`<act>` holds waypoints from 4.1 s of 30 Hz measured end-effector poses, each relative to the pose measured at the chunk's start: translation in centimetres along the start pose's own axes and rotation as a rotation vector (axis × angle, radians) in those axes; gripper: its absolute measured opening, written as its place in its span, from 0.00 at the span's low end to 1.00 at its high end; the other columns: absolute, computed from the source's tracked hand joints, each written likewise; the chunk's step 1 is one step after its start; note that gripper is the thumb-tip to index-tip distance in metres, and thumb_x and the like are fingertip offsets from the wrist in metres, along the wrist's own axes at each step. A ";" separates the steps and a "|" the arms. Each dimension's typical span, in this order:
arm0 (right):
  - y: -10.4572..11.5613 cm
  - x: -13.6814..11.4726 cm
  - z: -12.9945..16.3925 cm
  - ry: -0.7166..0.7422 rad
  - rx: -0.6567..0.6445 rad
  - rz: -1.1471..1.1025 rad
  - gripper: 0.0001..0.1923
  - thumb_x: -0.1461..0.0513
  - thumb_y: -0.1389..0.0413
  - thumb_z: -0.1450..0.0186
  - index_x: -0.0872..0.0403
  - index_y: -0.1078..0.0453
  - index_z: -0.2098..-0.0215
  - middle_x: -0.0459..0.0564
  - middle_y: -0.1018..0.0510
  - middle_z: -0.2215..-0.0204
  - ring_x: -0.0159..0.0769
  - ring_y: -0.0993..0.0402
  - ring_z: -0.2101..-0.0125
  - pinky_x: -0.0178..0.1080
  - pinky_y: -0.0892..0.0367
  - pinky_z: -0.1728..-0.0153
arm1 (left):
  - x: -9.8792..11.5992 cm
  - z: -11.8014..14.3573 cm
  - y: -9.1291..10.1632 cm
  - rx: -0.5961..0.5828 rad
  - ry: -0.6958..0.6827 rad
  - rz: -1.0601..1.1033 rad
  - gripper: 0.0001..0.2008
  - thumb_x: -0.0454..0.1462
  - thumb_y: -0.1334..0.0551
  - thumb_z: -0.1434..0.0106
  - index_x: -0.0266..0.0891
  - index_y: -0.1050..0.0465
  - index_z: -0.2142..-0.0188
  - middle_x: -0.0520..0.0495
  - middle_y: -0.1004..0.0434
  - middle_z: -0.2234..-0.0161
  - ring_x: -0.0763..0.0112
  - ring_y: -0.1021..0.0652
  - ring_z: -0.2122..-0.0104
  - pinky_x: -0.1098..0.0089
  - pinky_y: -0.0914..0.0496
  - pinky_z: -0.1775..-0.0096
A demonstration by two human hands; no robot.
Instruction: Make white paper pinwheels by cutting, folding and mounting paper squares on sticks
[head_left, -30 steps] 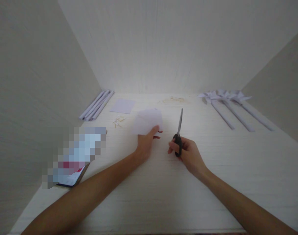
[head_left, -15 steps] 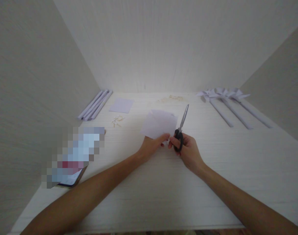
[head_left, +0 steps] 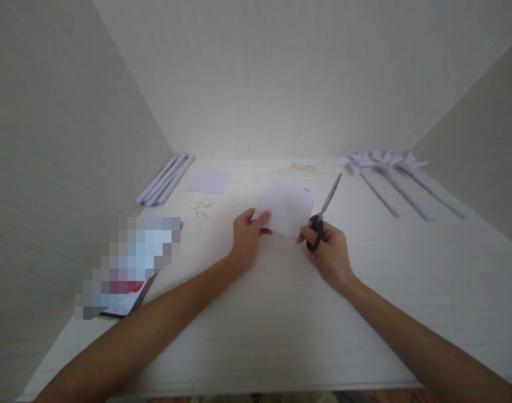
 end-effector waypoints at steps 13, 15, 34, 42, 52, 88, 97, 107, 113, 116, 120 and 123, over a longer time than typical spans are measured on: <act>3.1 -1.4 -1.2 0.186 0.216 -0.175 0.09 0.59 0.44 0.46 0.56 0.37 0.76 0.41 0.31 0.82 0.20 0.46 0.89 0.28 0.53 0.89 | -0.9 1.7 -2.6 -0.241 0.069 -0.291 0.14 0.37 0.33 0.60 0.34 0.27 0.72 0.48 0.25 0.73 0.74 0.28 0.76 0.75 0.33 0.77; 2.5 -0.8 -1.1 0.128 0.187 -0.195 0.10 0.58 0.43 0.47 0.55 0.38 0.75 0.41 0.30 0.82 0.20 0.45 0.88 0.27 0.52 0.89 | -0.6 1.4 -1.9 -0.141 0.054 -0.262 0.14 0.38 0.33 0.60 0.33 0.28 0.72 0.48 0.26 0.74 0.75 0.29 0.78 0.76 0.34 0.80; -1.6 0.2 0.6 -0.041 -0.103 -0.074 0.11 0.63 0.39 0.55 0.55 0.35 0.74 0.39 0.32 0.84 0.22 0.42 0.86 0.28 0.46 0.87 | 0.4 1.5 -1.3 -0.026 0.008 -0.315 0.11 0.39 0.35 0.58 0.34 0.35 0.81 0.56 0.36 0.85 0.82 0.37 0.87 0.77 0.42 0.84; -1.6 -0.4 0.6 0.026 -0.118 -0.054 0.14 0.64 0.37 0.58 0.55 0.35 0.74 0.43 0.27 0.78 0.25 0.35 0.80 0.30 0.39 0.80 | 0.0 1.4 -1.2 -0.026 0.008 -0.306 0.12 0.41 0.35 0.58 0.34 0.35 0.82 0.55 0.36 0.85 0.80 0.36 0.85 0.76 0.41 0.83; -1.5 -0.1 0.5 0.015 -0.101 -0.101 0.13 0.65 0.37 0.57 0.54 0.34 0.75 0.42 0.27 0.79 0.25 0.35 0.80 0.29 0.40 0.80 | 0.8 1.7 -1.2 -0.007 -0.020 -0.387 0.11 0.39 0.35 0.57 0.35 0.36 0.84 0.55 0.36 0.86 0.80 0.36 0.86 0.76 0.41 0.83; -1.6 1.1 0.2 -0.092 -0.116 -0.229 0.14 0.61 0.37 0.58 0.56 0.36 0.76 0.38 0.37 0.86 0.21 0.45 0.88 0.27 0.48 0.91 | 0.1 2.0 -1.8 -0.080 0.012 -0.326 0.11 0.40 0.34 0.60 0.35 0.33 0.83 0.55 0.34 0.85 0.80 0.36 0.85 0.76 0.41 0.83; -1.7 1.0 0.2 -0.095 -0.110 -0.230 0.13 0.63 0.37 0.57 0.56 0.36 0.77 0.37 0.37 0.87 0.21 0.46 0.88 0.26 0.49 0.90 | 0.0 1.9 -1.8 -0.091 0.016 -0.330 0.11 0.40 0.34 0.60 0.35 0.33 0.82 0.54 0.34 0.84 0.81 0.36 0.85 0.77 0.40 0.83; -1.6 1.3 0.2 -0.100 -0.104 -0.209 0.12 0.63 0.37 0.58 0.56 0.36 0.78 0.36 0.37 0.87 0.20 0.46 0.88 0.27 0.51 0.89 | 0.2 1.9 -1.7 -0.070 0.003 -0.328 0.11 0.39 0.34 0.60 0.34 0.33 0.80 0.54 0.33 0.84 0.81 0.35 0.85 0.77 0.40 0.84; -1.7 1.5 0.2 -0.119 -0.104 -0.229 0.12 0.65 0.37 0.58 0.56 0.36 0.78 0.36 0.37 0.87 0.20 0.47 0.88 0.26 0.53 0.88 | 0.3 2.0 -2.0 -0.084 0.017 -0.342 0.11 0.38 0.34 0.60 0.34 0.33 0.80 0.55 0.33 0.83 0.81 0.36 0.85 0.78 0.40 0.84; -1.6 1.5 0.2 -0.118 -0.091 -0.235 0.13 0.65 0.37 0.58 0.56 0.37 0.79 0.36 0.37 0.87 0.20 0.46 0.87 0.27 0.51 0.87 | 0.3 2.0 -1.9 -0.073 0.015 -0.334 0.10 0.38 0.34 0.59 0.34 0.33 0.79 0.55 0.33 0.83 0.81 0.35 0.85 0.78 0.40 0.84; -1.4 1.3 0.1 -0.088 -0.072 -0.234 0.13 0.67 0.37 0.59 0.56 0.36 0.78 0.39 0.33 0.83 0.22 0.41 0.82 0.28 0.46 0.82 | 0.2 1.9 -2.0 -0.086 0.003 -0.328 0.11 0.38 0.34 0.59 0.34 0.32 0.78 0.53 0.32 0.82 0.80 0.35 0.85 0.78 0.39 0.84; -1.1 1.4 0.0 -0.071 -0.051 -0.236 0.13 0.67 0.37 0.59 0.56 0.35 0.77 0.38 0.34 0.83 0.22 0.41 0.82 0.28 0.46 0.82 | 0.2 2.0 -2.2 -0.110 -0.005 -0.354 0.10 0.38 0.35 0.58 0.34 0.33 0.79 0.53 0.32 0.83 0.80 0.35 0.85 0.77 0.38 0.84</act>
Point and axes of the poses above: each hand's wrist, its own z-axis away from the middle knuckle, its own y-axis out of the back of the hand, x = y × z, the point moved 10 cm from there along -z, towards the middle knuckle
